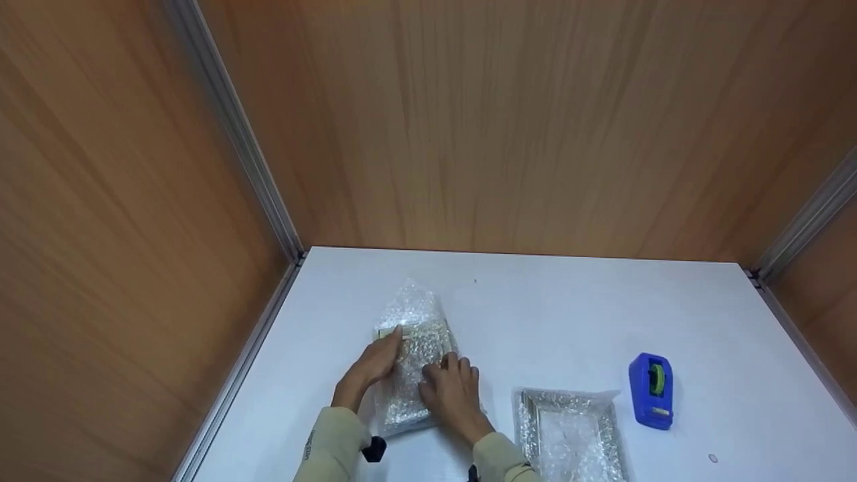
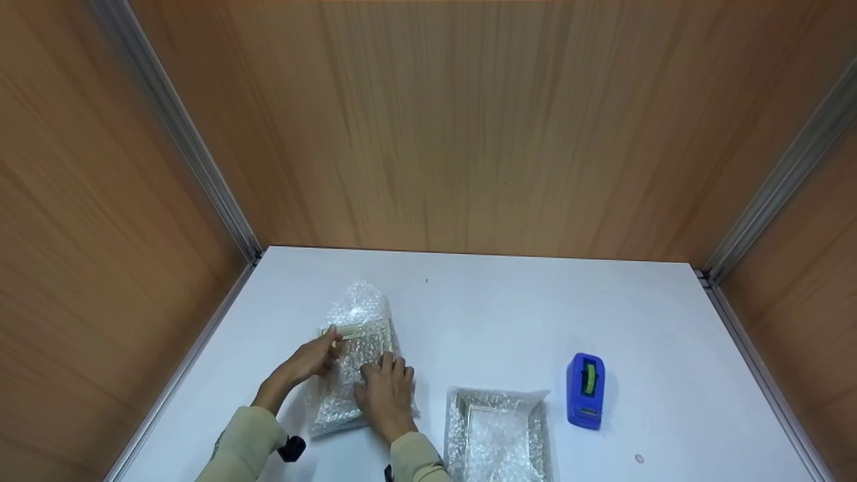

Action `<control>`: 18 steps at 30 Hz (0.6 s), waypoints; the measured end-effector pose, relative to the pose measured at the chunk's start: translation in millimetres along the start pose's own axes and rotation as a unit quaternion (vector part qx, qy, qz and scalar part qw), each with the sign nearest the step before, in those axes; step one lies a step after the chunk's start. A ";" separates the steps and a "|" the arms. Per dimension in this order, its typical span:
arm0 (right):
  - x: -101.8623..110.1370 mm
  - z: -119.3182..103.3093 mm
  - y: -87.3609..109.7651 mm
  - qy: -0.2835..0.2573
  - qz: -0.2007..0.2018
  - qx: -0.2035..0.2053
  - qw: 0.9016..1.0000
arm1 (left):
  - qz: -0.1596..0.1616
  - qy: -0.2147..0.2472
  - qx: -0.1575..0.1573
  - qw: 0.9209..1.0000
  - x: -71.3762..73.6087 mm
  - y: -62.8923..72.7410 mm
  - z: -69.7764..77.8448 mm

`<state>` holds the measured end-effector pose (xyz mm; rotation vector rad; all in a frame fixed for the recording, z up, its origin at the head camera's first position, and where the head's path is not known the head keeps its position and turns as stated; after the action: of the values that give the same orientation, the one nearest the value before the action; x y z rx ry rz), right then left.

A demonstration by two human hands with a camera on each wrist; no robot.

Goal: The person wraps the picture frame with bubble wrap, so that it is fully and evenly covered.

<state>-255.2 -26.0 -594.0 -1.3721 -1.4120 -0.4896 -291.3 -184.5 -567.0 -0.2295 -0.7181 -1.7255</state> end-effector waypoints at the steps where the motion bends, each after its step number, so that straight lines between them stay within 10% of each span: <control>1: 0.6 0.2 0.7 -0.002 0.000 -0.002 1.000 | 0.014 -0.007 0.000 1.000 1.4 -1.8 -0.6; 11: 0.7 -4.1 8.0 -0.001 0.001 -0.009 1.000 | 0.142 -0.054 -0.053 0.987 24.3 -16.6 -0.1; 18: 1.8 -6.6 12.0 0.007 0.011 -0.001 1.000 | 0.112 -0.050 -0.015 0.992 29.7 -22.5 -1.4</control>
<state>-241.4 -27.7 -594.5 -1.3827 -1.3833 -0.4851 -320.5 -206.7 -560.6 -0.4046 -0.7127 -1.5191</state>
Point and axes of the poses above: each hand's wrist, its own y-axis away from the middle knuckle, its own x-axis out of the back of the hand, z = x × y, the point moved 5 cm from there along -y, towards the middle knuckle, and after that the axes turned 3 degrees about -z, right-handed, at the moved point
